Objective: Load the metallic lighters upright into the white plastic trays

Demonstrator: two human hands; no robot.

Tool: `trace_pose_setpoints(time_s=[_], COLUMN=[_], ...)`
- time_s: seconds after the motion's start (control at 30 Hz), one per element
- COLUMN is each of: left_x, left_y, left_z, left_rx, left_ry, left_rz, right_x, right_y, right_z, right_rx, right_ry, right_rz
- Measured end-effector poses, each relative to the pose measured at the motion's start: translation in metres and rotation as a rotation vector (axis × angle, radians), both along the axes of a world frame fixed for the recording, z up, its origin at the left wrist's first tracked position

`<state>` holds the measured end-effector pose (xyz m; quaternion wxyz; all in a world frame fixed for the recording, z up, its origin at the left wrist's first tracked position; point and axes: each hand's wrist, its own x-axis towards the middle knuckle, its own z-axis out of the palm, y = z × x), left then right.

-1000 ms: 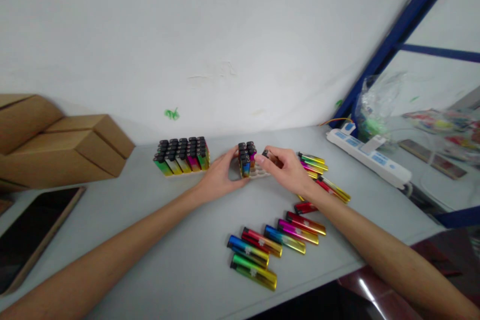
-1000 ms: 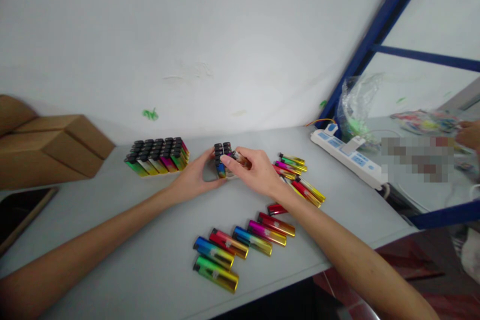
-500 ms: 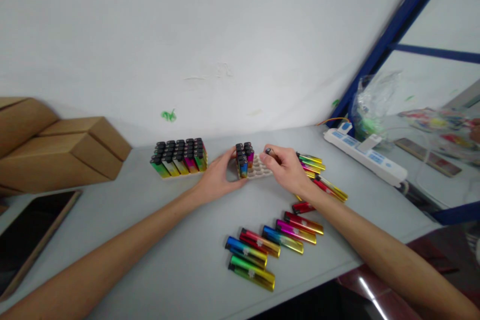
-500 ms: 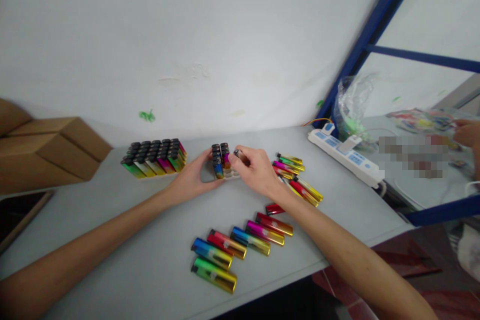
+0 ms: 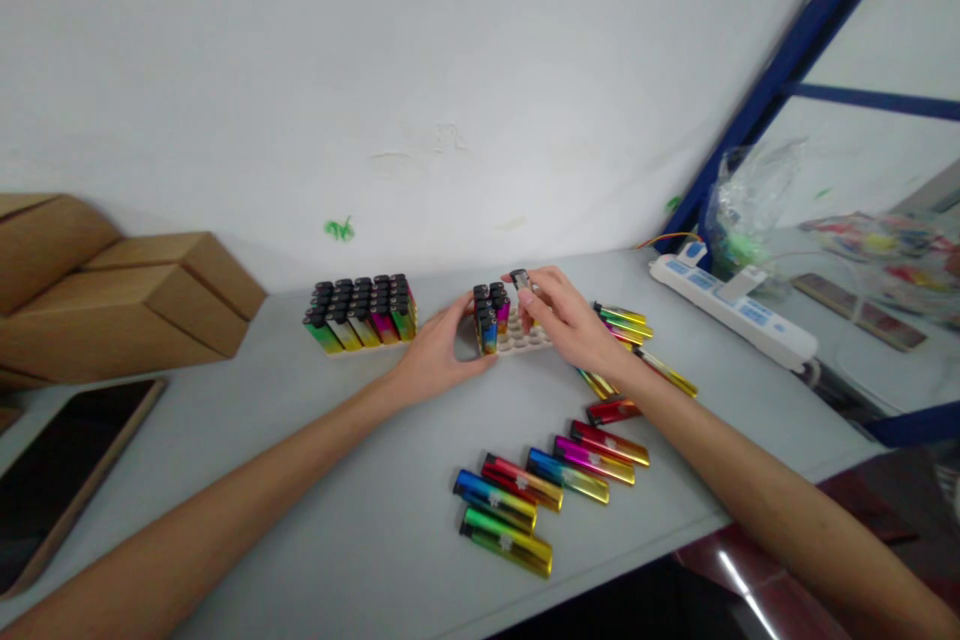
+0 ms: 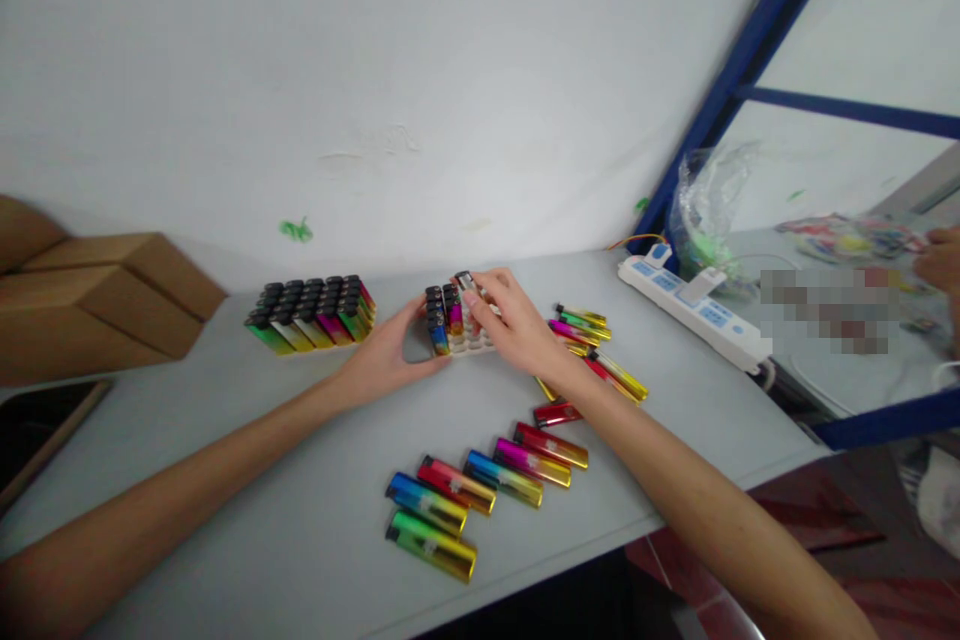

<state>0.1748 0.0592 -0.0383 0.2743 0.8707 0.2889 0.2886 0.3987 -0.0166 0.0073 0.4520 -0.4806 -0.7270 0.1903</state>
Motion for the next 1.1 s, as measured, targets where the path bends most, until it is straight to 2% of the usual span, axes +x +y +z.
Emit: trace_pose_setpoints(time_s=[0.23, 0.7, 0.9, 1.1], left_x=[-0.001, 0.0, 0.0, 0.0], left_y=[0.0, -0.001, -0.002, -0.002], left_z=[0.0, 0.0, 0.001, 0.003], left_rx=[-0.001, 0.013, 0.012, 0.01], left_ry=[0.015, -0.004, 0.02, 0.027], left_rz=[0.004, 0.005, 0.019, 0.01], right_x=[0.002, 0.001, 0.002, 0.003], right_y=[0.006, 0.001, 0.002, 0.001], right_z=[-0.011, -0.007, -0.007, -0.008], right_rx=[-0.078, -0.101, -0.052, -0.097], right_ry=[0.205, 0.073, -0.022, -0.01], right_rz=[-0.015, 0.005, -0.019, 0.005])
